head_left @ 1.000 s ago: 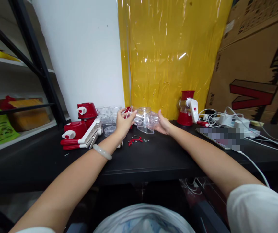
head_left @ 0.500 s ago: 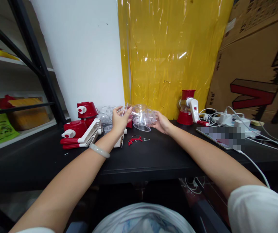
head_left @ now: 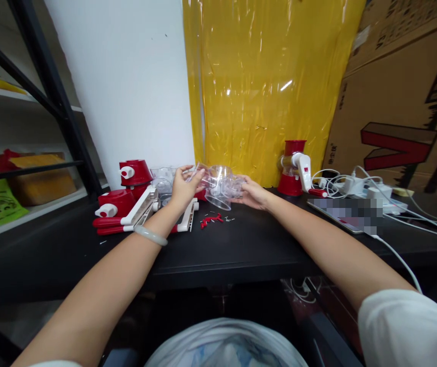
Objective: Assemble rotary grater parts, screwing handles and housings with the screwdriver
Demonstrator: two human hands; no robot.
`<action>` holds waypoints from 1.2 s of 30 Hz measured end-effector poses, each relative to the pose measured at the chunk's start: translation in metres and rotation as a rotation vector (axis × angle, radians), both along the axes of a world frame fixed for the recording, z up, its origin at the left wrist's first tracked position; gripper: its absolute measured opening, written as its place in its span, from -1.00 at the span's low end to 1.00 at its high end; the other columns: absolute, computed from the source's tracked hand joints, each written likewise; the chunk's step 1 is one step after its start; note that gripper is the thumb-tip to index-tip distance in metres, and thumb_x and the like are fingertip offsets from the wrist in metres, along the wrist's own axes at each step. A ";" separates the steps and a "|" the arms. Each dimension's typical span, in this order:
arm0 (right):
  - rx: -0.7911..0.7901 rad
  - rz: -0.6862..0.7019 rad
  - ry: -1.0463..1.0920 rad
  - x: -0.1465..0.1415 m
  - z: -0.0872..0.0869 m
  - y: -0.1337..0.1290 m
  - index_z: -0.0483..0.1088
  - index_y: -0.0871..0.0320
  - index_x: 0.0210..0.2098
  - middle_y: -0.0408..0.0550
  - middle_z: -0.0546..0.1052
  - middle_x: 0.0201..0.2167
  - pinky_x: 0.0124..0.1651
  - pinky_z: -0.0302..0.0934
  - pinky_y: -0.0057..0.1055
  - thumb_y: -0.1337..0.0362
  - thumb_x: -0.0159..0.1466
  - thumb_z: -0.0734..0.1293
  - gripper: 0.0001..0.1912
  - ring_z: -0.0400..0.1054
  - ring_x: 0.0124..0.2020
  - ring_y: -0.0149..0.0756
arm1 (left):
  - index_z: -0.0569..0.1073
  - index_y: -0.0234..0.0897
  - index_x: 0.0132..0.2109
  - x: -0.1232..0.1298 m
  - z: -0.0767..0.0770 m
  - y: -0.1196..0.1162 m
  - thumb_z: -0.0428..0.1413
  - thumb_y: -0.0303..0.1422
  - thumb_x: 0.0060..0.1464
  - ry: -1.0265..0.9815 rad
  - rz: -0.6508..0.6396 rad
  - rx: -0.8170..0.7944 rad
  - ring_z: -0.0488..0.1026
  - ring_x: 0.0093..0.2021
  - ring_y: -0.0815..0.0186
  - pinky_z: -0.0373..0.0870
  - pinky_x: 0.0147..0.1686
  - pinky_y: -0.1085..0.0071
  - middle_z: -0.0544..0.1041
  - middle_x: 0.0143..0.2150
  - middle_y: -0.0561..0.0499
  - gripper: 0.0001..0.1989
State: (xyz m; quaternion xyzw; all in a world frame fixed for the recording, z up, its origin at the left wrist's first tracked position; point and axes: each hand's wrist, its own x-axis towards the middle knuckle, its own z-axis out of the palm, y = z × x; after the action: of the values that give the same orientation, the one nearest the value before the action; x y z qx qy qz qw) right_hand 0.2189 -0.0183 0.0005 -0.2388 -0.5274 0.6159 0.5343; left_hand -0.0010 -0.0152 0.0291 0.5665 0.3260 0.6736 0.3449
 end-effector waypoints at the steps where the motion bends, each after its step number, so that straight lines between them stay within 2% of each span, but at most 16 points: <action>1: -0.001 -0.009 0.006 -0.001 0.001 0.000 0.15 0.01 -0.10 -0.13 0.42 -0.12 0.03 0.32 0.12 0.46 0.02 0.34 -0.51 0.46 -0.19 -0.30 | 0.25 -0.22 -0.01 -0.001 0.001 0.000 0.28 -0.23 -0.02 -0.008 -0.003 -0.002 0.55 -0.26 0.31 0.57 -0.37 0.37 0.45 -0.04 -0.12 -0.51; 6: 0.025 -0.041 0.003 -0.007 0.003 0.000 0.16 0.00 -0.09 -0.15 0.43 -0.14 0.01 0.35 0.09 0.43 0.08 0.32 -0.55 0.46 -0.21 -0.33 | 0.23 -0.22 -0.01 -0.003 0.002 0.002 0.27 -0.21 -0.02 0.003 0.005 -0.007 0.55 -0.24 0.30 0.57 -0.38 0.38 0.44 -0.07 -0.10 -0.50; 10: 0.031 -0.024 -0.023 -0.007 0.001 -0.001 0.16 0.00 -0.11 -0.15 0.45 -0.18 -0.10 0.42 -0.04 0.45 0.06 0.35 -0.53 0.46 -0.24 -0.32 | 0.25 -0.23 -0.01 -0.004 0.001 0.002 0.27 -0.18 -0.04 0.053 0.032 0.004 0.54 -0.19 0.27 0.58 -0.39 0.38 0.43 -0.04 -0.12 -0.49; 14: 0.031 0.001 -0.030 -0.006 0.002 -0.001 0.16 0.01 -0.13 -0.15 0.45 -0.22 -0.20 0.44 -0.14 0.45 0.05 0.36 -0.55 0.46 -0.30 -0.32 | 0.25 -0.23 -0.02 -0.003 0.002 0.001 0.26 -0.21 -0.01 0.036 0.021 0.000 0.56 -0.24 0.27 0.57 -0.41 0.38 0.43 -0.06 -0.12 -0.52; 22: 0.052 0.003 -0.047 -0.003 0.004 -0.001 0.17 0.01 -0.06 -0.10 0.45 -0.13 0.03 0.34 0.02 0.35 0.09 0.42 -0.52 0.47 -0.21 -0.31 | 0.25 -0.20 -0.04 -0.009 0.004 0.006 0.26 -0.18 0.01 -0.010 0.040 -0.023 0.57 -0.30 0.29 0.56 -0.41 0.36 0.48 -0.13 -0.07 -0.55; 28: 0.069 0.009 -0.001 0.001 0.011 -0.010 0.29 0.01 -0.09 -0.10 0.44 -0.08 0.02 0.32 0.12 0.44 0.03 0.40 -0.53 0.41 -0.14 -0.24 | 0.28 -0.21 -0.09 -0.007 0.007 0.005 0.26 -0.13 0.00 -0.046 0.077 -0.081 0.45 -0.46 0.41 0.54 -0.44 0.42 0.42 -0.36 0.07 -0.56; 33: 0.096 -0.007 0.027 0.001 0.013 -0.013 0.33 -0.01 -0.07 -0.09 0.43 -0.04 0.02 0.33 0.06 0.47 -0.03 0.39 -0.47 0.38 -0.11 -0.24 | 0.28 -0.20 -0.08 -0.005 0.007 0.004 0.26 -0.10 -0.01 -0.070 0.069 -0.098 0.48 -0.42 0.35 0.55 -0.43 0.34 0.41 -0.30 0.02 -0.54; 36: 0.106 -0.071 0.016 0.000 0.011 -0.008 0.31 -0.02 -0.07 -0.08 0.41 -0.04 -0.02 0.36 0.00 0.43 -0.02 0.40 -0.48 0.37 -0.09 -0.23 | 0.27 -0.20 -0.08 -0.005 0.006 0.006 0.26 -0.09 -0.01 -0.082 0.064 -0.110 0.51 -0.39 0.32 0.54 -0.42 0.34 0.43 -0.25 -0.02 -0.53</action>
State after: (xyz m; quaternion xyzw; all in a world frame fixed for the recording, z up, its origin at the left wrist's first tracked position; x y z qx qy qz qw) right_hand 0.2188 -0.0267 0.0110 -0.2236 -0.5463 0.5695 0.5720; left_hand -0.0060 -0.0094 0.0355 0.5081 0.3660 0.6880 0.3669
